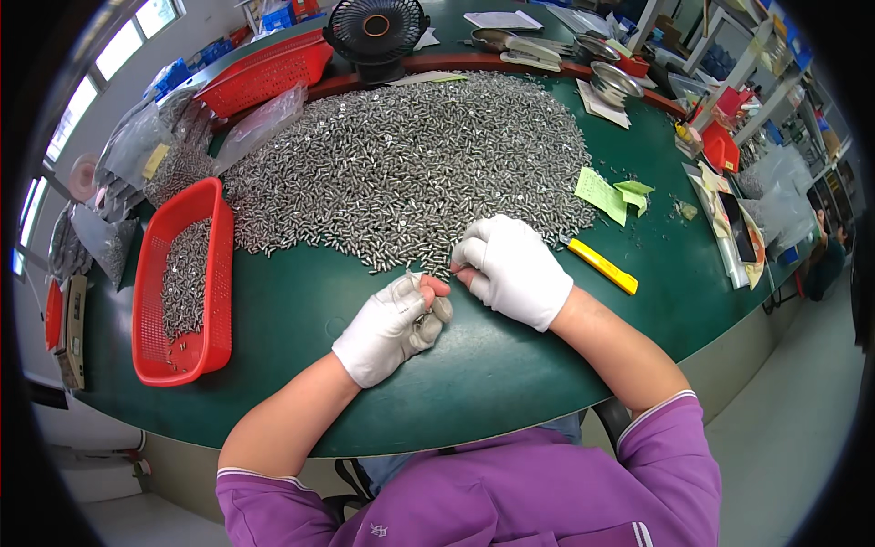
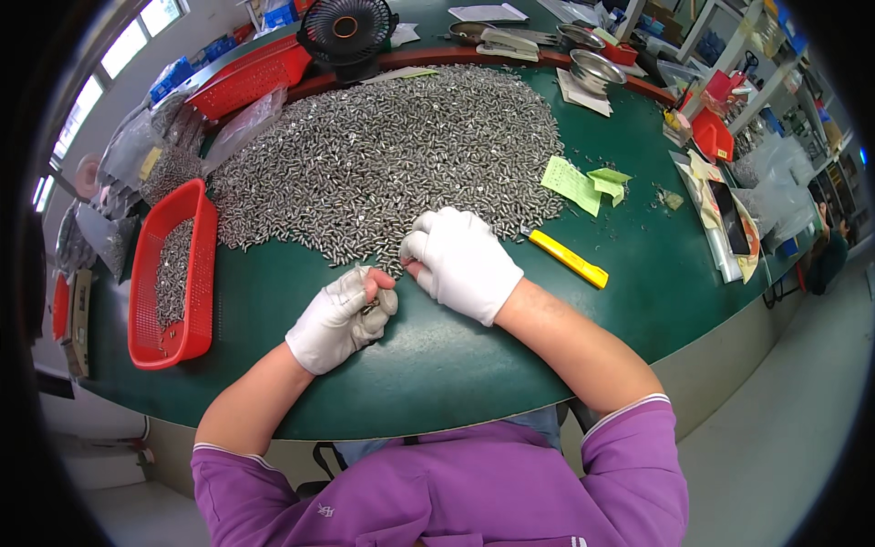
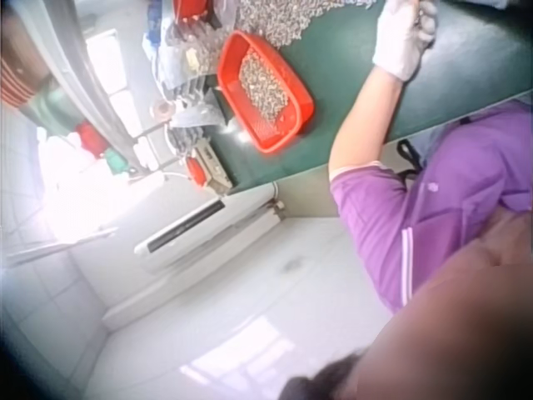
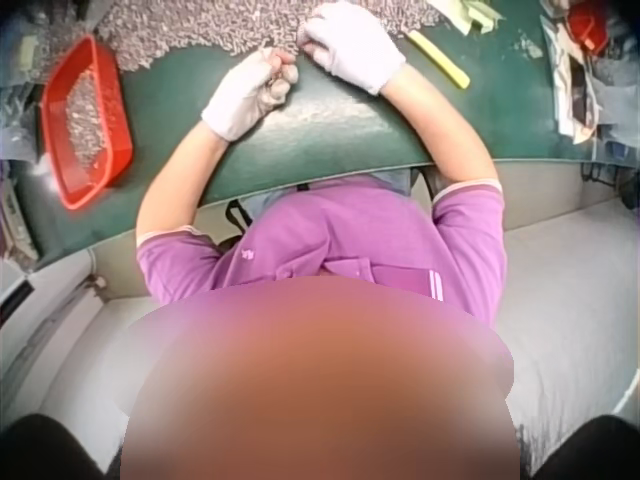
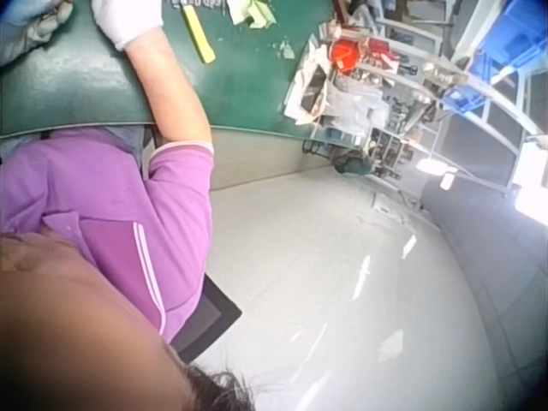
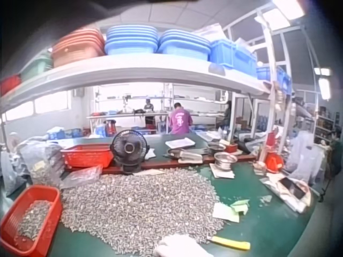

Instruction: Manually inspecting and sorting a large quantity of small metal screws on a manufacturing workbench.

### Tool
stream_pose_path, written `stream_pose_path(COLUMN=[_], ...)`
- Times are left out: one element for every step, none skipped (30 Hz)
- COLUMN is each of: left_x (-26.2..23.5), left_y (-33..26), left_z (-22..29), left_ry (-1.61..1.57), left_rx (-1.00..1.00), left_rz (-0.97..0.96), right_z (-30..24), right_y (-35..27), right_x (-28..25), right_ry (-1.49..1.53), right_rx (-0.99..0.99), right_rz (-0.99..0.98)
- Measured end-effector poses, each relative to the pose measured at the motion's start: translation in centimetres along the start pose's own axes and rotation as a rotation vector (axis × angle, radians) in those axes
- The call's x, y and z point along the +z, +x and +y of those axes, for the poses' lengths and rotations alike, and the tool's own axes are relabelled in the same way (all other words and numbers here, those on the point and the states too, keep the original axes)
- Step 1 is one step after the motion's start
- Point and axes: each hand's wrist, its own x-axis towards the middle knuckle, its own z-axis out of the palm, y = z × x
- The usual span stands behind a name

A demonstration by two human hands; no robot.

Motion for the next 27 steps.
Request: stream_pose_path(left_x=[0.1,0.2,0.2,0.2,0.2,0.3,0.4,0.6,0.7,0.8,0.9,0.8,0.6,0.5,0.4,0.3,0.3,0.3,0.2,0.2,0.1,0.0,0.0,0.0,0.0,0.0,-0.1], left_y=[0.1,0.2,0.1,0.1,0.0,0.1,0.1,0.1,0.0,0.0,0.0,0.0,0.0,0.0,0.0,0.0,0.0,0.0,0.0,0.0,-0.1,0.0,0.0,0.0,0.0,0.0,-0.1], left_z=[-0.1,-0.2,-0.2,-0.2,-0.2,-0.2,-0.2,-0.1,-0.1,0.0,0.0,0.0,0.0,0.0,-0.1,-0.2,-0.3,-0.2,0.0,0.2,0.2,0.2,0.2,0.2,0.2,0.2,0.3], left_ry=[0.022,0.044,0.042,0.067,0.091,0.091,0.107,0.123,0.123,0.129,0.134,0.134,0.108,0.082,0.081,0.070,0.059,0.060,0.043,0.026,0.026,0.036,0.047,0.047,0.045,0.043,0.043], left_rx=[0.007,0.014,0.014,0.008,0.002,-0.001,-0.002,-0.002,-0.004,0.003,0.011,0.010,0.019,0.028,0.028,0.013,-0.001,-0.002,-0.015,-0.028,-0.029,-0.029,-0.029,-0.030,-0.030,-0.030,-0.030], left_rz=[0.011,0.022,0.025,0.029,0.033,0.030,0.043,0.056,0.056,0.057,0.058,0.058,0.038,0.018,0.020,0.059,0.098,0.095,0.053,0.010,0.010,0.007,0.004,0.004,0.001,-0.002,-0.001], right_z=[-0.3,-0.8,-1.3,-1.6,-1.7,-1.7,-1.6,-1.5,-1.4,-1.3,-1.3,-1.3,-1.2,-1.1,-0.9,-0.6,-0.3,0.1,0.7,1.0,1.1,1.2,1.3,1.4,1.5,1.5,1.5], right_y=[0.0,0.1,0.2,0.2,0.2,0.2,0.0,-0.1,-0.2,-0.2,-0.3,-0.3,-0.3,-0.2,-0.2,-0.1,-0.1,-0.2,-0.3,-0.4,-0.4,-0.4,-0.4,-0.4,-0.4,-0.5,-0.5], right_x=[-0.1,-0.5,-0.8,-0.9,-1.0,-1.1,-1.0,-0.8,-0.6,-0.5,-0.4,-0.4,-0.4,-0.6,-0.7,-1.0,-1.0,-1.0,-0.9,-1.0,-1.0,-1.1,-1.1,-1.0,-0.8,-0.7,-0.7], right_ry=[0.069,0.137,0.165,0.168,0.188,0.203,0.202,0.223,0.247,0.248,0.271,0.294,0.295,0.263,0.233,0.184,0.106,0.059,0.012,-0.014,-0.014,-0.039,-0.064,-0.064,-0.073,-0.082,-0.081], right_rx=[-0.032,-0.063,-0.082,-0.083,-0.103,-0.118,-0.114,-0.120,-0.127,-0.125,-0.112,-0.101,-0.100,-0.077,-0.054,0.005,0.056,0.067,0.078,0.105,0.106,0.107,0.108,0.109,0.115,0.120,0.120], right_rz=[0.033,0.065,0.061,0.060,0.057,0.056,0.056,0.062,0.068,0.069,0.064,0.059,0.059,0.093,0.126,0.108,0.138,0.146,0.153,0.126,0.126,0.089,0.052,0.052,0.004,-0.045,-0.045])
